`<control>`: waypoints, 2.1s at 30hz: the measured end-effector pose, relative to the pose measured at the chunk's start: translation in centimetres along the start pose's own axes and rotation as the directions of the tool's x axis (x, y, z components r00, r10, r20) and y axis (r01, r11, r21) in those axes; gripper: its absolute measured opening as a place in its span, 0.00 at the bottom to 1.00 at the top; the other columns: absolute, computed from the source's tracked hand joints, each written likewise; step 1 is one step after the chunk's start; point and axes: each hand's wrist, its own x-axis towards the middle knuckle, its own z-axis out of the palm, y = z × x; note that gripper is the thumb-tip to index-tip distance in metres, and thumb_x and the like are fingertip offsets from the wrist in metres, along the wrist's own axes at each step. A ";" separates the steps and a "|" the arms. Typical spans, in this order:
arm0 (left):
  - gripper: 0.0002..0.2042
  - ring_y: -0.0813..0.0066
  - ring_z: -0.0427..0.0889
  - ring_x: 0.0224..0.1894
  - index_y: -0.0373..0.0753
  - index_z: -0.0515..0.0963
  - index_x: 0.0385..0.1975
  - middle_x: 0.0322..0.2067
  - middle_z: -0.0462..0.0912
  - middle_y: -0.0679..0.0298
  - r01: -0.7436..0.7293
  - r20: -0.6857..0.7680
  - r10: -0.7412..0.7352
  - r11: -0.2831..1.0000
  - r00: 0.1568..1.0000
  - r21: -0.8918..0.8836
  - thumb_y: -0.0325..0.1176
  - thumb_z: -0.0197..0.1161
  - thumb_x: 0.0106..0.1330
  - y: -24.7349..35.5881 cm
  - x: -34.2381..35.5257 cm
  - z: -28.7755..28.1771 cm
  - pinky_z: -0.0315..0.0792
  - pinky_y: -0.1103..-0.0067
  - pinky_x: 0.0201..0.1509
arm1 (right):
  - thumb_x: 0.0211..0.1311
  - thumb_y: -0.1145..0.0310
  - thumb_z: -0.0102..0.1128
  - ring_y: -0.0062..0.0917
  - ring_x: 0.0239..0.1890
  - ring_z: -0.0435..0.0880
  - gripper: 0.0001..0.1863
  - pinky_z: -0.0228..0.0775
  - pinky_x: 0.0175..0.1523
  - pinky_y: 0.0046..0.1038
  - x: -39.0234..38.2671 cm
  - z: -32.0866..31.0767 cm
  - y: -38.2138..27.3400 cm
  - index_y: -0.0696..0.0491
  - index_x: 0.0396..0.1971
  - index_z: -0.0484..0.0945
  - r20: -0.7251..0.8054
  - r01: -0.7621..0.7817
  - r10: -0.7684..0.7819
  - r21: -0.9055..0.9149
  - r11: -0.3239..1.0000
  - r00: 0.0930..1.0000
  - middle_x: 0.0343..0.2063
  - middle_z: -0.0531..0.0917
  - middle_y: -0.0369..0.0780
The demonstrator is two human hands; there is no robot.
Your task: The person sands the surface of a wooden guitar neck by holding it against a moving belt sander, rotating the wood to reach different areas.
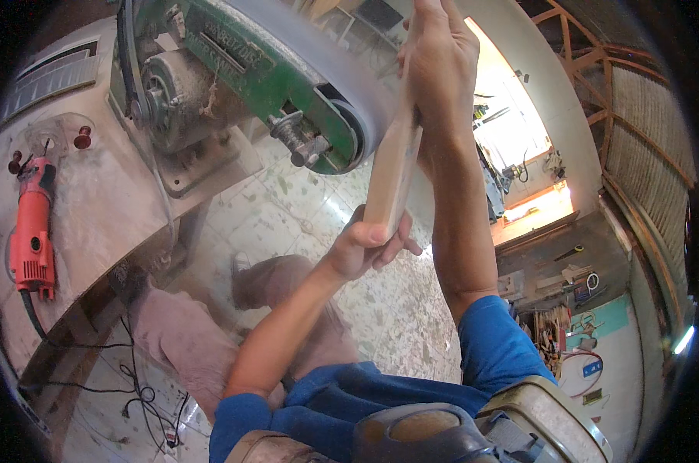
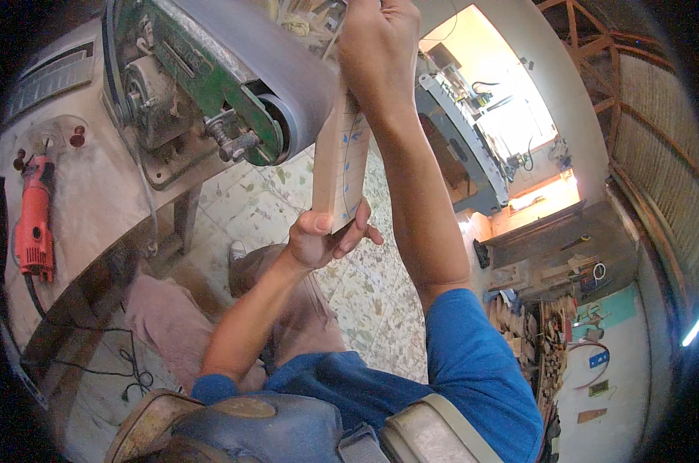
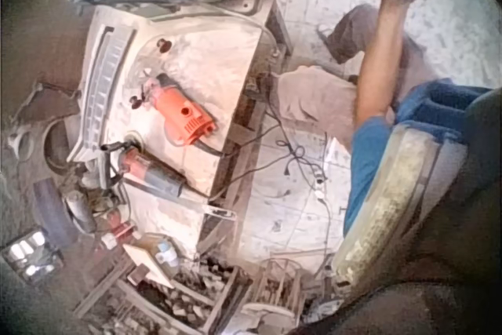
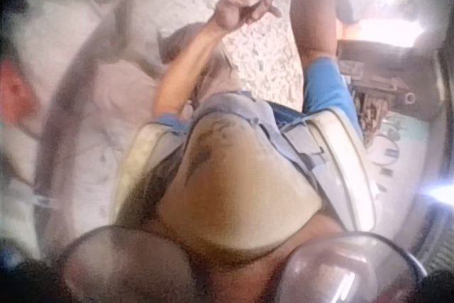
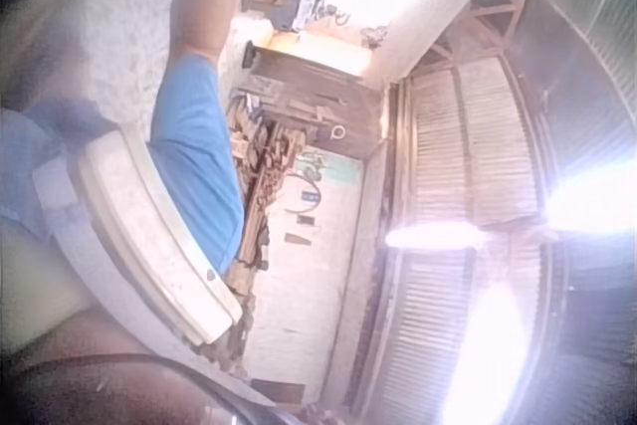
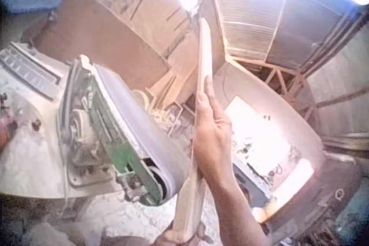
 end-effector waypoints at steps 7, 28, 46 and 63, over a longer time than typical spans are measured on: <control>0.30 0.83 0.66 0.12 0.35 0.77 0.33 0.12 0.66 0.71 0.068 -0.074 -0.065 0.997 0.995 0.030 0.61 0.66 0.45 0.2 0.1 0.8 0.80 0.64 0.53 | 0.75 0.65 0.52 0.09 0.20 0.61 0.27 0.55 0.24 0.14 0.2 -0.9 0.8 0.54 0.70 0.66 0.083 -0.070 0.060 0.131 0.989 0.995 0.25 0.74 0.27; 0.29 0.84 0.70 0.19 0.28 0.74 0.47 0.31 0.79 0.61 0.062 0.175 0.011 0.911 0.984 -0.408 0.48 0.69 0.56 -0.9 -0.2 0.1 0.81 0.57 0.53 | 0.74 0.68 0.50 0.24 0.60 0.76 0.25 0.62 0.65 0.23 0.4 -0.7 1.8 0.63 0.66 0.68 0.044 0.173 -0.168 -0.223 0.959 0.985 0.60 0.77 0.50; 0.38 0.79 0.68 0.12 0.33 0.66 0.60 0.28 0.79 0.56 0.067 0.147 0.016 0.840 0.989 -0.538 0.55 0.68 0.57 -0.9 -0.6 1.3 0.84 0.62 0.32 | 0.71 0.61 0.53 0.47 0.42 0.84 0.21 0.74 0.50 0.42 -0.9 -0.3 0.1 0.52 0.60 0.79 -0.084 0.119 -0.244 -0.693 0.711 0.966 0.36 0.83 0.58; 0.39 0.77 0.71 0.08 0.26 0.74 0.31 0.14 0.73 0.62 0.153 0.120 -0.105 0.840 0.987 -0.520 0.68 0.62 0.53 -0.5 -0.8 1.1 0.82 0.67 0.25 | 0.72 0.59 0.52 0.52 0.40 0.82 0.21 0.75 0.47 0.45 -2.0 0.0 -1.1 0.42 0.63 0.77 -0.143 -0.037 -0.141 -0.820 0.571 0.980 0.39 0.79 0.58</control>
